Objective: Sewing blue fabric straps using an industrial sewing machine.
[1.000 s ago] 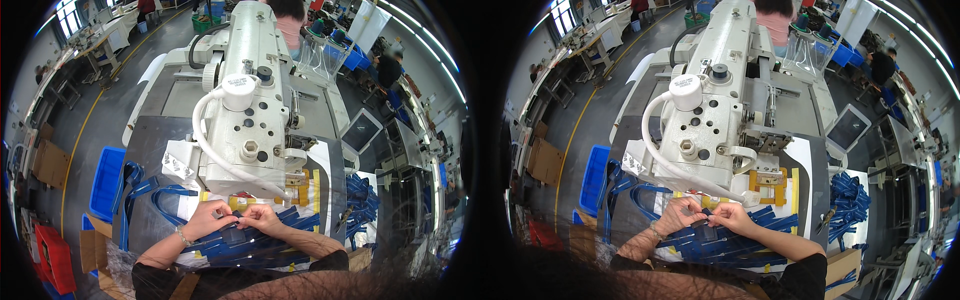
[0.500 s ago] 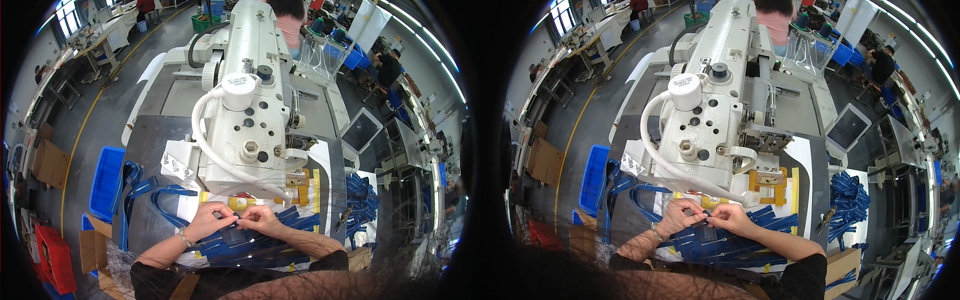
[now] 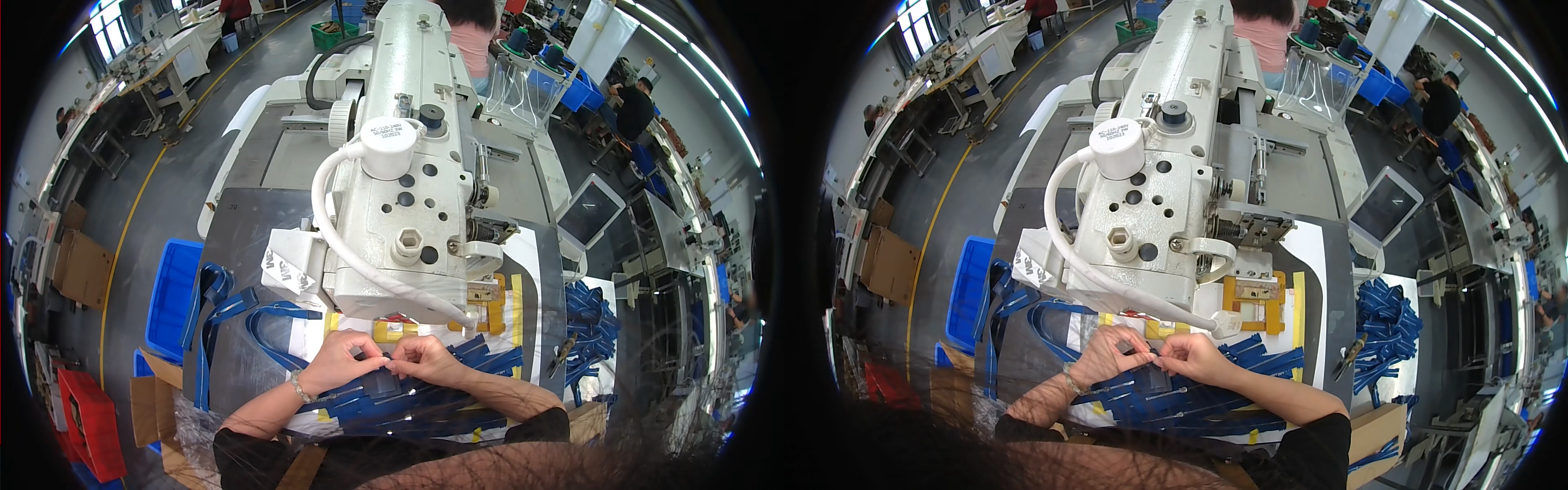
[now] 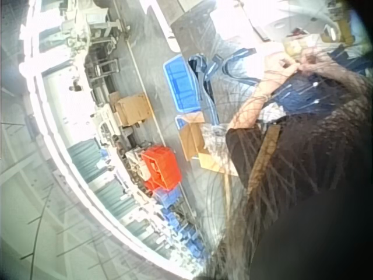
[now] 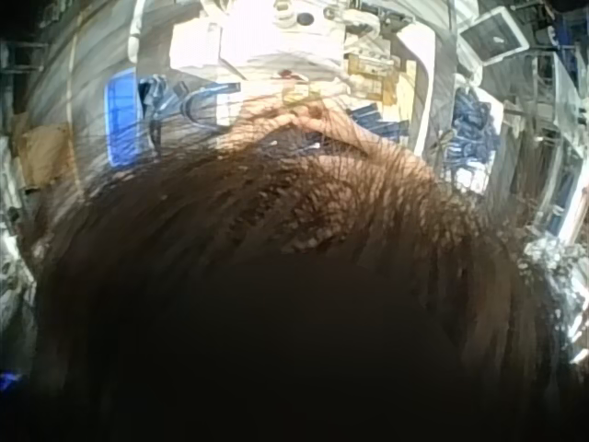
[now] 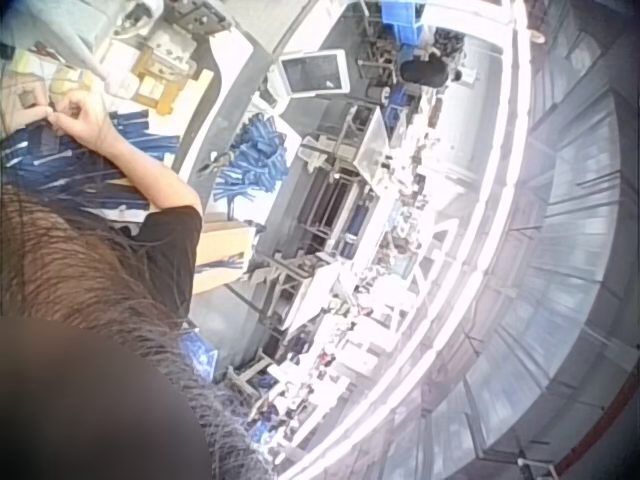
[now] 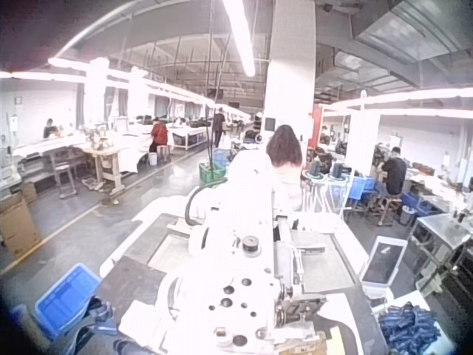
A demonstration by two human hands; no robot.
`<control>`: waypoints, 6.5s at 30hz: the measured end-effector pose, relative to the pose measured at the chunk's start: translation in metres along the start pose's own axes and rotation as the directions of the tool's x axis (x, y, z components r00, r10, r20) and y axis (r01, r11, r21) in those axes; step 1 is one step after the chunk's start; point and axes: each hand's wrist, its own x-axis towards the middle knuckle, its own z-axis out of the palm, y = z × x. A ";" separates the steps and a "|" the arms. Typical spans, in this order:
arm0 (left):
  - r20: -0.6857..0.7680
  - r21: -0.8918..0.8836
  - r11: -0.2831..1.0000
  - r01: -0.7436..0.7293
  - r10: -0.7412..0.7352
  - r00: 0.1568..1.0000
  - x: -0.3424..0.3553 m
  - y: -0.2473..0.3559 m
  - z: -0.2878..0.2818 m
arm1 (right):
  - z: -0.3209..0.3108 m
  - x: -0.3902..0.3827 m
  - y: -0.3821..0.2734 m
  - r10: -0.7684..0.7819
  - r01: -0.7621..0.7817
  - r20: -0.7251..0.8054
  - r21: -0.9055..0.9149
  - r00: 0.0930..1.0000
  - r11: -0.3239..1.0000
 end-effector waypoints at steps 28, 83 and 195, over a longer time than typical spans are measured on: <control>0.134 0.324 0.910 -0.257 0.225 0.965 0.001 -0.005 0.005 | -0.005 0.000 0.000 0.037 -0.038 0.032 0.034 0.999 0.999; 0.173 0.192 0.962 -0.194 0.162 0.972 0.004 -0.008 0.006 | -0.008 0.001 0.000 0.043 -0.048 0.059 0.082 0.997 0.996; 0.229 0.759 0.522 -0.390 0.347 0.910 0.007 -0.010 -0.028 | -0.065 -0.019 -0.024 -0.528 0.219 0.119 -0.967 0.841 0.131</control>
